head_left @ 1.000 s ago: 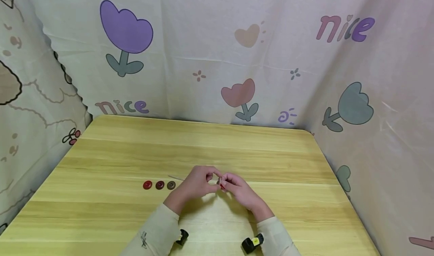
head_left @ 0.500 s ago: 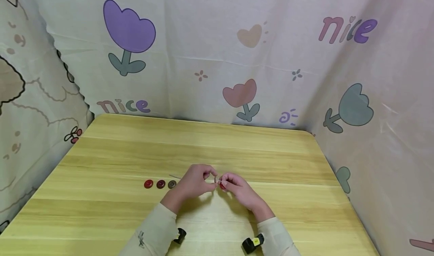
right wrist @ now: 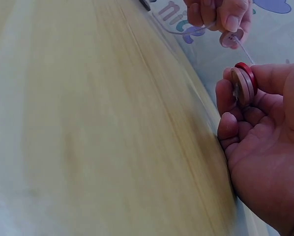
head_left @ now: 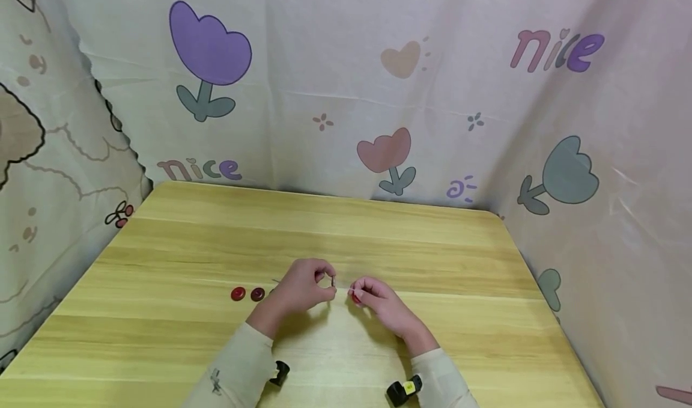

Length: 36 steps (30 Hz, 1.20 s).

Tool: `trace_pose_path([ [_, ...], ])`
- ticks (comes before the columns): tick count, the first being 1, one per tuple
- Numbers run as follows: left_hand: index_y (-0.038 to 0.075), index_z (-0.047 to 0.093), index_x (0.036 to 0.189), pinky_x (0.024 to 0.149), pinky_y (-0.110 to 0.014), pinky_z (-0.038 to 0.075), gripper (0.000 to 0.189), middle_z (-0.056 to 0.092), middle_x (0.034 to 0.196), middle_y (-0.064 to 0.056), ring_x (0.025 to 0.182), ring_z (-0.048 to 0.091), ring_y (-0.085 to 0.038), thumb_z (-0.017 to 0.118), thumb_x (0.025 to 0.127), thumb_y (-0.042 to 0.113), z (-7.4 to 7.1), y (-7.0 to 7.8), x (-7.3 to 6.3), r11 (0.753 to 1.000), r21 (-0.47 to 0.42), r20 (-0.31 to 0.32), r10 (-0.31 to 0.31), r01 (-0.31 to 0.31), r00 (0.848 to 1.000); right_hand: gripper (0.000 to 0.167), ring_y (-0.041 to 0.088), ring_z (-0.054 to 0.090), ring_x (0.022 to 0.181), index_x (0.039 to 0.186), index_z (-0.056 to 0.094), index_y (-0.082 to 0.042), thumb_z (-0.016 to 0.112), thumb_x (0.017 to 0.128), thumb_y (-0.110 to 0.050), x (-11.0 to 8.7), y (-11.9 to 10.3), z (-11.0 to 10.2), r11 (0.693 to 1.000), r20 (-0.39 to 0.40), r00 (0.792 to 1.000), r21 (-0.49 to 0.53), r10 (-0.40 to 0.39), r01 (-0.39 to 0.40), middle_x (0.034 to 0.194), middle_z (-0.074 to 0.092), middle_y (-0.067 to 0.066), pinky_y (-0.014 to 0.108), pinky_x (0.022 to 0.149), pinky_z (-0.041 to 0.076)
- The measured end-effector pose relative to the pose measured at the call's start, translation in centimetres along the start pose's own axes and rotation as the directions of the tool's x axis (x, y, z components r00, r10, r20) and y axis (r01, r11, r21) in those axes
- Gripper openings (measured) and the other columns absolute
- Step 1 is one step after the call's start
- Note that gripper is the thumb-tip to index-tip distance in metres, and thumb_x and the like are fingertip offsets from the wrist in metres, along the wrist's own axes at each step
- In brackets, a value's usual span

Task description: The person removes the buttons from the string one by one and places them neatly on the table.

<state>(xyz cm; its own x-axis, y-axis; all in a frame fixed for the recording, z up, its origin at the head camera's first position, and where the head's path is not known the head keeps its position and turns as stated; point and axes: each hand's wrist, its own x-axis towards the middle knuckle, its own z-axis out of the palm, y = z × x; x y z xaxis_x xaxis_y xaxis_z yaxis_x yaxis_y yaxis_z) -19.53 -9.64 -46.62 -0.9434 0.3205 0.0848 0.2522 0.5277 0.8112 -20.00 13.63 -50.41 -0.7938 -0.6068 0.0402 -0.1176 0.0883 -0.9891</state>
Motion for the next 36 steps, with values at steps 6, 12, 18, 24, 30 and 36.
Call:
trace_pose_path([
  [6, 0.008, 0.070, 0.094, 0.052, -0.027, 0.031, 0.018, 0.039, 0.061, 0.002, 0.054, 0.034, -0.011, 0.078, 0.079, 0.011, -0.8, -0.5, -0.3, 0.999, 0.013, -0.021, -0.039, 0.039, 0.999, 0.023, 0.023, 0.050, 0.090, 0.097, 0.053, 0.004, 0.046, 0.107, -0.016, -0.2, -0.1, 0.1, 1.000, -0.007, 1.000, -0.005, 0.008, -0.008, 0.094, 0.053, 0.011, 0.034, 0.083, 0.043],
  [12, 0.008, 0.070, 0.091, 0.050, -0.027, 0.031, 0.016, 0.039, 0.062, 0.002, 0.054, 0.035, -0.011, 0.079, 0.077, 0.008, -1.5, -0.9, -0.8, 0.998, 0.016, -0.031, -0.061, 0.062, 0.998, 0.024, 0.025, 0.051, 0.092, 0.099, 0.054, 0.005, 0.046, 0.107, -0.016, -0.2, 0.0, 0.4, 1.000, -0.004, 1.000, 0.003, 0.026, -0.026, 0.096, 0.054, 0.013, 0.033, 0.083, 0.044],
  [18, 0.008, 0.070, 0.093, 0.051, -0.028, 0.031, 0.017, 0.040, 0.063, 0.001, 0.057, 0.037, -0.013, 0.079, 0.079, 0.007, -2.3, -1.3, -0.8, 0.996, 0.004, -0.038, -0.091, 0.091, 0.995, 0.025, 0.026, 0.050, 0.091, 0.098, 0.053, 0.005, 0.045, 0.108, -0.016, -0.2, 0.1, 0.2, 1.000, -0.009, 1.000, -0.017, 0.020, -0.020, 0.095, 0.053, 0.016, 0.034, 0.083, 0.043],
  [24, 0.007, 0.070, 0.096, 0.051, -0.028, 0.030, 0.019, 0.038, 0.062, 0.001, 0.055, 0.034, -0.012, 0.078, 0.078, 0.009, -3.3, -1.6, -0.8, 0.993, 0.006, -0.056, -0.116, 0.116, 0.992, 0.025, 0.025, 0.050, 0.092, 0.098, 0.053, 0.005, 0.046, 0.107, -0.017, -0.2, -0.1, 0.0, 0.999, -0.014, 0.999, -0.019, 0.036, -0.036, 0.095, 0.053, 0.013, 0.034, 0.084, 0.044],
  [30, 0.007, 0.070, 0.096, 0.050, -0.028, 0.030, 0.019, 0.038, 0.062, 0.002, 0.053, 0.033, -0.012, 0.075, 0.077, 0.009, -4.1, -2.0, -1.1, 0.992, 0.020, -0.078, -0.120, 0.122, 0.990, 0.023, 0.024, 0.052, 0.093, 0.100, 0.055, 0.004, 0.047, 0.107, -0.016, -0.1, -0.1, 0.0, 0.998, -0.024, 0.998, -0.025, 0.052, -0.053, 0.098, 0.055, 0.012, 0.034, 0.085, 0.045],
  [36, 0.005, 0.070, 0.100, 0.047, -0.028, 0.031, 0.023, 0.037, 0.063, 0.001, 0.050, 0.032, -0.012, 0.073, 0.077, 0.008, -4.9, -2.4, -1.4, 0.989, 0.004, -0.087, -0.148, 0.149, 0.985, 0.023, 0.024, 0.051, 0.092, 0.100, 0.054, 0.004, 0.046, 0.107, -0.016, -0.1, -0.2, 0.0, 0.999, -0.017, 0.999, -0.029, 0.045, -0.045, 0.098, 0.055, 0.013, 0.034, 0.084, 0.045],
])
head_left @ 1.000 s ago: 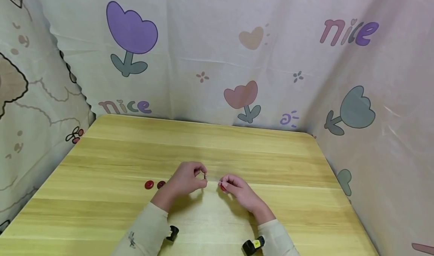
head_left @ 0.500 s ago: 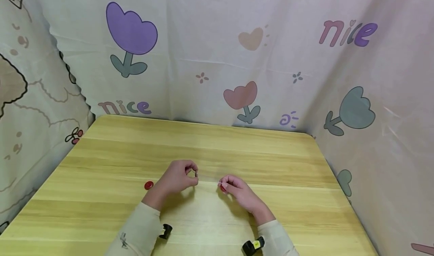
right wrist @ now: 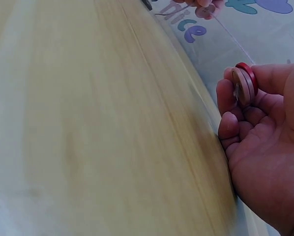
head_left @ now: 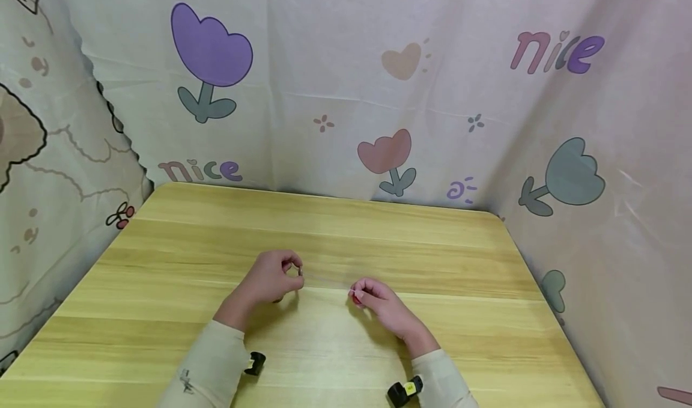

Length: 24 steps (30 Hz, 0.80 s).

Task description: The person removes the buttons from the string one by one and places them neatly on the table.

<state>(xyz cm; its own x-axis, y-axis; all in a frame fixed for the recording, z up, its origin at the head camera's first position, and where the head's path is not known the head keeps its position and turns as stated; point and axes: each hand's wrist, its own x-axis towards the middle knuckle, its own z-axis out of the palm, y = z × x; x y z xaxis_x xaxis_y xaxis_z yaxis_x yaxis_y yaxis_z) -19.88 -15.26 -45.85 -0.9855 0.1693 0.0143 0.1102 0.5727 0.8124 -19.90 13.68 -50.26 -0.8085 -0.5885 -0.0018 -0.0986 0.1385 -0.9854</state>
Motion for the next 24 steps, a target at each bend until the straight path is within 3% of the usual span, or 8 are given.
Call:
trace_pose_path([
  [14, 0.007, 0.070, 0.100, 0.048, -0.030, 0.032, 0.024, 0.038, 0.062, 0.001, 0.051, 0.032, -0.014, 0.071, 0.076, 0.010, -1.7, -1.6, -0.4, 0.998, 0.048, -0.050, -0.032, 0.035, 0.998, 0.023, 0.022, 0.051, 0.092, 0.100, 0.055, 0.005, 0.047, 0.107, -0.016, 0.1, 0.2, 0.0, 1.000, -0.003, 1.000, 0.005, 0.000, 0.000, 0.097, 0.055, 0.015, 0.032, 0.084, 0.044],
  [21, 0.004, 0.067, 0.106, 0.043, -0.029, 0.031, 0.027, 0.033, 0.064, -0.001, 0.043, 0.032, -0.013, 0.068, 0.079, 0.007, -2.6, -2.0, -0.9, 0.993, -0.053, -0.035, -0.105, 0.103, 0.994, 0.024, 0.021, 0.052, 0.092, 0.099, 0.055, 0.005, 0.047, 0.107, -0.017, 0.1, 0.3, 0.1, 1.000, -0.009, 1.000, 0.024, -0.002, 0.002, 0.097, 0.054, 0.011, 0.032, 0.084, 0.045],
  [24, 0.004, 0.067, 0.106, 0.045, -0.029, 0.033, 0.027, 0.034, 0.064, -0.002, 0.045, 0.032, -0.013, 0.068, 0.079, 0.007, -2.8, -2.2, -1.1, 0.993, -0.049, -0.045, -0.114, 0.111, 0.993, 0.024, 0.021, 0.052, 0.091, 0.099, 0.055, 0.005, 0.047, 0.107, -0.017, 0.1, 0.2, 0.2, 1.000, -0.008, 1.000, 0.027, -0.005, 0.005, 0.097, 0.054, 0.012, 0.032, 0.084, 0.045],
])
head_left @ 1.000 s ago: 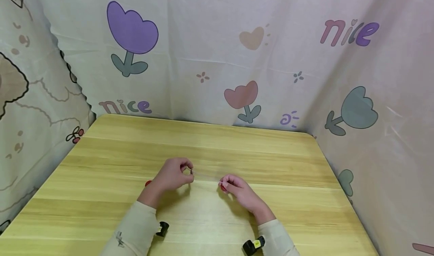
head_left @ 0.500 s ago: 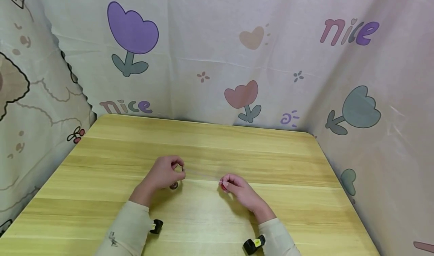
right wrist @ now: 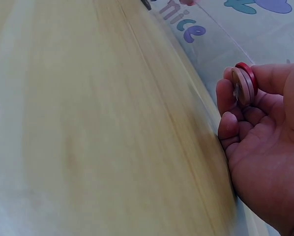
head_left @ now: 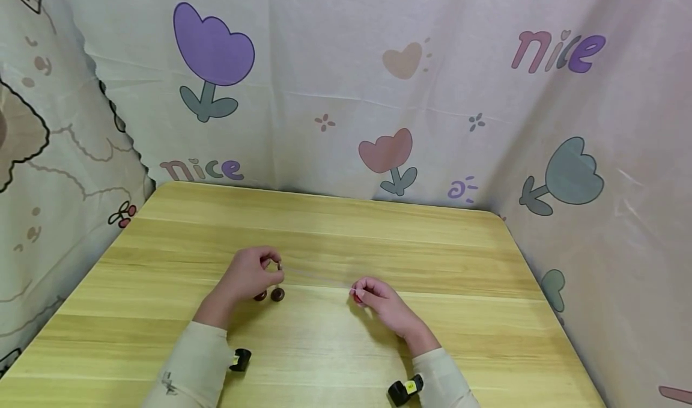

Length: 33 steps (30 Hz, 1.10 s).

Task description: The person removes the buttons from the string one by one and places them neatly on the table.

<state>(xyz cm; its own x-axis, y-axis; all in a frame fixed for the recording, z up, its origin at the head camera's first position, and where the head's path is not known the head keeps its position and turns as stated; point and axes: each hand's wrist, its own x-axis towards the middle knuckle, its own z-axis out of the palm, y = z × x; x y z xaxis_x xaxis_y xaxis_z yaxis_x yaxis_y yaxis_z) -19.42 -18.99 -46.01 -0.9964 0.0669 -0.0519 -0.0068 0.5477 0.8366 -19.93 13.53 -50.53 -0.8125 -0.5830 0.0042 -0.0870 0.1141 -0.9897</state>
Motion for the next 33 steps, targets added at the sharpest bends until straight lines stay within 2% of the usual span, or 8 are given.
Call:
trace_pose_path([
  [6, 0.007, 0.068, 0.101, 0.048, -0.030, 0.032, 0.023, 0.038, 0.064, -0.001, 0.052, 0.033, -0.015, 0.071, 0.078, 0.010, -0.6, -0.5, -0.1, 0.996, 0.086, -0.038, 0.022, -0.018, 0.999, 0.025, 0.022, 0.052, 0.092, 0.100, 0.055, 0.005, 0.047, 0.107, -0.017, 0.0, 0.0, 0.0, 1.000, 0.003, 1.000, 0.006, -0.003, 0.003, 0.097, 0.055, 0.013, 0.032, 0.083, 0.045],
  [11, 0.007, 0.068, 0.102, 0.044, -0.030, 0.031, 0.023, 0.038, 0.065, -0.003, 0.049, 0.033, -0.016, 0.071, 0.079, 0.010, -1.1, -0.8, -0.4, 0.997, 0.077, -0.055, 0.012, -0.008, 0.998, 0.025, 0.023, 0.051, 0.091, 0.099, 0.054, 0.006, 0.046, 0.107, -0.016, 0.0, 0.0, 0.0, 1.000, 0.011, 1.000, 0.007, -0.020, 0.019, 0.097, 0.054, 0.016, 0.033, 0.083, 0.045],
  [17, 0.008, 0.068, 0.101, 0.046, -0.030, 0.031, 0.021, 0.038, 0.065, -0.002, 0.052, 0.034, -0.016, 0.070, 0.080, 0.011, -1.7, -1.3, -0.5, 0.995, 0.098, -0.071, 0.023, -0.016, 0.997, 0.024, 0.023, 0.051, 0.090, 0.099, 0.054, 0.006, 0.046, 0.107, -0.015, 0.0, 0.0, 0.0, 1.000, 0.013, 1.000, 0.005, -0.025, 0.025, 0.097, 0.053, 0.015, 0.033, 0.082, 0.045],
  [24, 0.005, 0.065, 0.106, 0.044, -0.029, 0.034, 0.026, 0.037, 0.066, -0.003, 0.044, 0.040, -0.016, 0.070, 0.081, 0.011, -2.4, -1.7, -0.9, 0.998, 0.068, -0.067, -0.014, 0.019, 0.998, 0.024, 0.022, 0.050, 0.089, 0.099, 0.053, 0.007, 0.046, 0.107, -0.015, 0.0, -0.1, 0.0, 0.999, 0.020, 0.999, 0.000, -0.039, 0.039, 0.095, 0.052, 0.014, 0.033, 0.082, 0.044],
  [29, 0.005, 0.067, 0.104, 0.051, -0.030, 0.032, 0.026, 0.040, 0.065, -0.002, 0.055, 0.038, -0.017, 0.072, 0.080, 0.013, -2.9, -2.2, -0.9, 0.989, 0.150, -0.099, 0.027, -0.012, 0.995, 0.024, 0.023, 0.050, 0.090, 0.099, 0.053, 0.006, 0.046, 0.107, -0.016, -0.1, 0.0, -0.1, 1.000, 0.014, 1.000, -0.004, -0.023, 0.023, 0.095, 0.052, 0.014, 0.034, 0.082, 0.044],
  [33, 0.004, 0.067, 0.103, 0.051, -0.031, 0.032, 0.025, 0.040, 0.066, -0.003, 0.057, 0.038, -0.019, 0.072, 0.080, 0.013, -3.3, -2.5, -1.1, 0.986, 0.164, -0.112, 0.037, -0.018, 0.993, 0.024, 0.025, 0.050, 0.091, 0.099, 0.053, 0.005, 0.047, 0.107, -0.017, -0.1, -0.1, -0.1, 1.000, 0.008, 1.000, -0.010, -0.016, 0.016, 0.096, 0.053, 0.013, 0.034, 0.083, 0.043],
])
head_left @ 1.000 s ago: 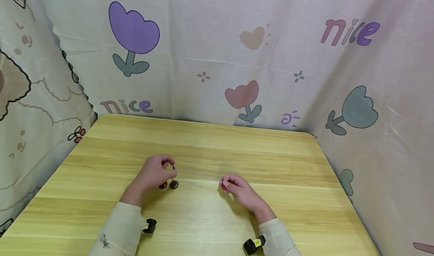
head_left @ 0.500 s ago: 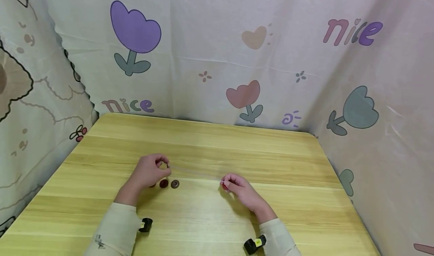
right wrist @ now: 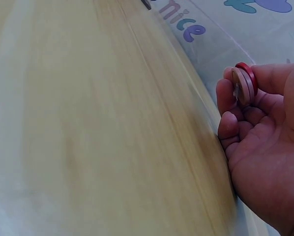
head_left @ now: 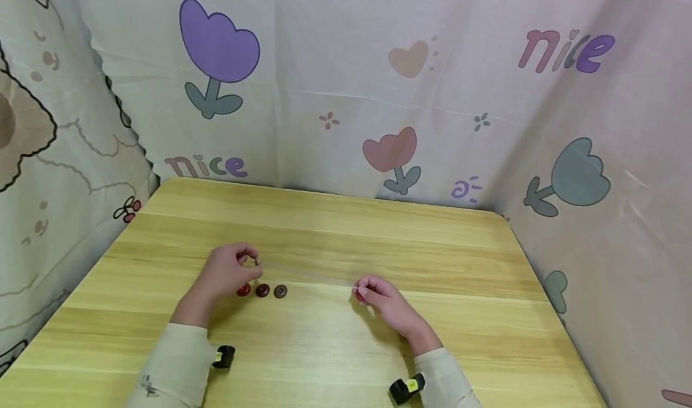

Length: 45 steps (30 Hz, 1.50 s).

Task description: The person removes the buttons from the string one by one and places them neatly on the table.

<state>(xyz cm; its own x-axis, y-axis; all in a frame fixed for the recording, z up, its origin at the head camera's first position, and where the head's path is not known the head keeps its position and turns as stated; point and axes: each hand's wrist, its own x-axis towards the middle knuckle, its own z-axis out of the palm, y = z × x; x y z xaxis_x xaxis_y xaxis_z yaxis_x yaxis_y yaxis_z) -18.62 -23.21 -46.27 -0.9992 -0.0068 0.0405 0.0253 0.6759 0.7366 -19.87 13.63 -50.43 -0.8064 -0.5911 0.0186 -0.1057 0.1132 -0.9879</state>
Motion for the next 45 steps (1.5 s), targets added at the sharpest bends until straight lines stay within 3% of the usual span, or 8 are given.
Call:
trace_pose_path([
  [7, 0.004, 0.066, 0.105, 0.049, -0.030, 0.035, 0.026, 0.042, 0.068, -0.004, 0.058, 0.040, -0.019, 0.071, 0.082, 0.013, -0.8, -0.7, -0.4, 0.999, -0.003, 0.012, -0.039, 0.039, 0.999, 0.025, 0.026, 0.050, 0.092, 0.100, 0.053, 0.006, 0.047, 0.107, -0.017, 0.0, -0.1, 0.1, 1.000, -0.003, 1.000, -0.006, 0.003, -0.003, 0.097, 0.053, 0.019, 0.034, 0.084, 0.044],
  [13, 0.002, 0.067, 0.105, 0.051, -0.032, 0.034, 0.027, 0.042, 0.066, -0.004, 0.059, 0.040, -0.020, 0.071, 0.081, 0.013, -1.3, -1.1, -0.7, 0.999, 0.016, 0.014, -0.032, 0.032, 0.999, 0.025, 0.028, 0.051, 0.093, 0.099, 0.052, 0.007, 0.046, 0.107, -0.016, 0.1, 0.0, 0.1, 1.000, 0.003, 1.000, 0.004, -0.005, 0.005, 0.098, 0.053, 0.024, 0.034, 0.084, 0.044],
  [23, 0.002, 0.068, 0.101, 0.054, -0.032, 0.035, 0.026, 0.045, 0.069, -0.004, 0.063, 0.042, -0.020, 0.073, 0.077, 0.011, -2.0, -2.0, -1.5, 0.998, 0.042, 0.029, -0.048, 0.047, 0.998, 0.023, 0.025, 0.051, 0.092, 0.098, 0.052, 0.004, 0.046, 0.107, -0.016, 0.0, 0.2, 0.0, 1.000, -0.007, 1.000, -0.002, 0.002, -0.002, 0.095, 0.052, 0.012, 0.034, 0.083, 0.045],
  [29, 0.006, 0.068, 0.093, 0.053, -0.032, 0.035, 0.019, 0.046, 0.069, -0.004, 0.063, 0.043, -0.020, 0.077, 0.079, 0.012, -2.2, -2.9, -2.0, 0.997, 0.050, 0.053, -0.058, 0.056, 0.997, 0.024, 0.026, 0.050, 0.092, 0.098, 0.052, 0.005, 0.046, 0.107, -0.016, 0.0, 0.0, 0.0, 1.000, -0.001, 1.000, 0.005, -0.009, 0.009, 0.095, 0.052, 0.014, 0.034, 0.082, 0.044],
  [38, 0.003, 0.068, 0.092, 0.060, -0.036, 0.039, 0.019, 0.057, 0.078, -0.004, 0.070, 0.047, -0.021, 0.078, 0.078, 0.010, -2.4, -3.0, -2.9, 0.995, 0.070, 0.102, -0.080, 0.073, 0.992, 0.022, 0.025, 0.049, 0.091, 0.097, 0.052, 0.005, 0.046, 0.107, -0.014, 0.1, -0.1, 0.0, 1.000, -0.002, 1.000, -0.004, -0.010, 0.010, 0.094, 0.051, 0.014, 0.034, 0.082, 0.043],
  [45, 0.003, 0.069, 0.091, 0.062, -0.036, 0.040, 0.018, 0.058, 0.079, -0.004, 0.071, 0.048, -0.021, 0.079, 0.077, 0.009, -2.6, -3.3, -3.1, 0.994, 0.090, 0.095, -0.077, 0.069, 0.993, 0.024, 0.025, 0.049, 0.091, 0.097, 0.051, 0.006, 0.045, 0.108, -0.014, 0.1, 0.0, 0.1, 1.000, 0.005, 1.000, 0.014, -0.014, 0.014, 0.094, 0.050, 0.014, 0.033, 0.081, 0.043],
])
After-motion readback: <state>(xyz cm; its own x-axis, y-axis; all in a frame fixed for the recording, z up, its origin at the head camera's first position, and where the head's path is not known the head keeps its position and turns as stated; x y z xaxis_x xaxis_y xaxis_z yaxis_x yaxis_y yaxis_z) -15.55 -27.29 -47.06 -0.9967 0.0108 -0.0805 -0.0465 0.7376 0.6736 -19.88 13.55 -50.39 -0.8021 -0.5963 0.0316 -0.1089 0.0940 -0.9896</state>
